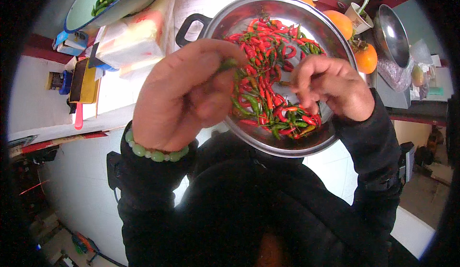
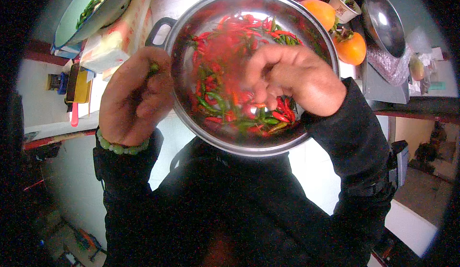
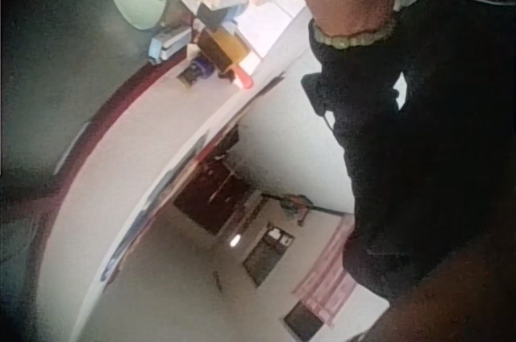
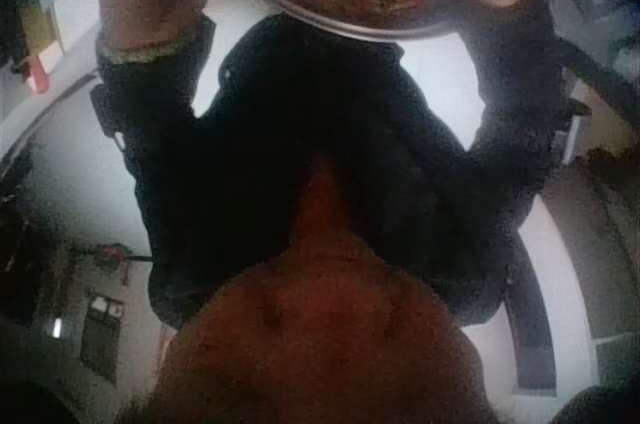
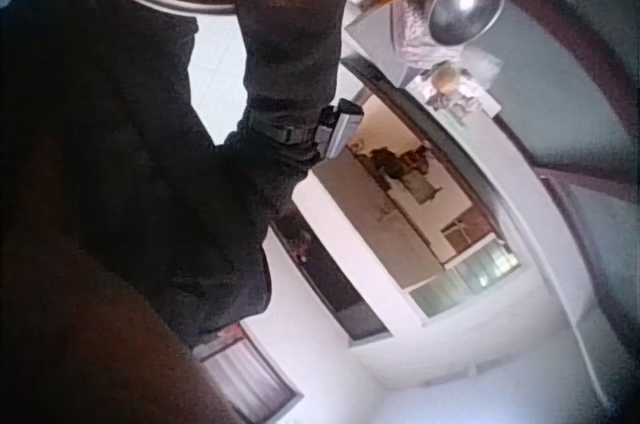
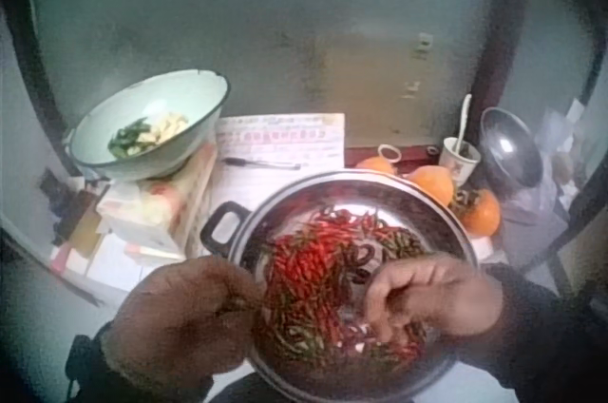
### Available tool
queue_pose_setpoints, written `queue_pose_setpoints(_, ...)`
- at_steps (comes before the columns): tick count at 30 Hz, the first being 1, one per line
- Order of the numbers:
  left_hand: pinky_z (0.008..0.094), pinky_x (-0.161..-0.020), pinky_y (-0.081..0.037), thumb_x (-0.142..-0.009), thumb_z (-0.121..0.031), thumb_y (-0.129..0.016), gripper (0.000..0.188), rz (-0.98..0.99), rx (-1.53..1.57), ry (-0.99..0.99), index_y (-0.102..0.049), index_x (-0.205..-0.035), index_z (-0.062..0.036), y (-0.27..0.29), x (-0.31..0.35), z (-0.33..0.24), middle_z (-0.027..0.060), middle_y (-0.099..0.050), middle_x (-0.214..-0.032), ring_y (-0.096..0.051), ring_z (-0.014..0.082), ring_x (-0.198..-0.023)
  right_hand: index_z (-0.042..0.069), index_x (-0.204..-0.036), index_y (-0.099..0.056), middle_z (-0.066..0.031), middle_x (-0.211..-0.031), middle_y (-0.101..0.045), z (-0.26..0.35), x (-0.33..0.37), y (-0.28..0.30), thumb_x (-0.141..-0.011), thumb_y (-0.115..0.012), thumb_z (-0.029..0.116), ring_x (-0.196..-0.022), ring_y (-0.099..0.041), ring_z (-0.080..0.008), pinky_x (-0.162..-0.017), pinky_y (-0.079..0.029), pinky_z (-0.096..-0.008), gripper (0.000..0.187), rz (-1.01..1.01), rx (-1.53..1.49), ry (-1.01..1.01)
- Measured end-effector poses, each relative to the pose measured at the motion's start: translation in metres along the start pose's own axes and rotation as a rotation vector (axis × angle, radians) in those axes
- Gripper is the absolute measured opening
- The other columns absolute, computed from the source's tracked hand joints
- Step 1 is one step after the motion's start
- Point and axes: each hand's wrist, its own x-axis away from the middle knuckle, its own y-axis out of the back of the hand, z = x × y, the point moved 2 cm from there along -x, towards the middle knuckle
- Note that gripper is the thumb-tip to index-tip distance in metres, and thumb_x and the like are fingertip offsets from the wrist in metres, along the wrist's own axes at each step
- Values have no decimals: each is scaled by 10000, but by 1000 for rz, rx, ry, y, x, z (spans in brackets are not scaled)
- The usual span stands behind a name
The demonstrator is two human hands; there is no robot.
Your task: The person carries a metal bowl of red and green chili peppers to a counter, then repeatedly picks individual peppers, removes the stems by hand, and places the stems into a separate bowl. The peppers remain in the main bowl throughout the clip.
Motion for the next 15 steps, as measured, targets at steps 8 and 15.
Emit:
queue_pose_setpoints(8,163,-337,-277,-937,-245,-459,241,-113,183,-75,-488,-977,-9,21,7,5,6,-385,-686,-322,64,-457,31,-859,-585,-123,-617,-567,-17,-25,-42,-786,-636,192,-595,-585,-272,-552,-451,-377,184,33,1281,177)
queue_pose_setpoints(15,208,-449,-297,-911,-208,-494,229,-44,180,-88,-552,-987,0,30,6,8,0,-481,-694,-371,69,-509,70,-872,-586,-156,-650,-589,-17,-36,-48,-742,-639,219,-638,-594,-362,-546,-456,-463,205,1,1465,125)
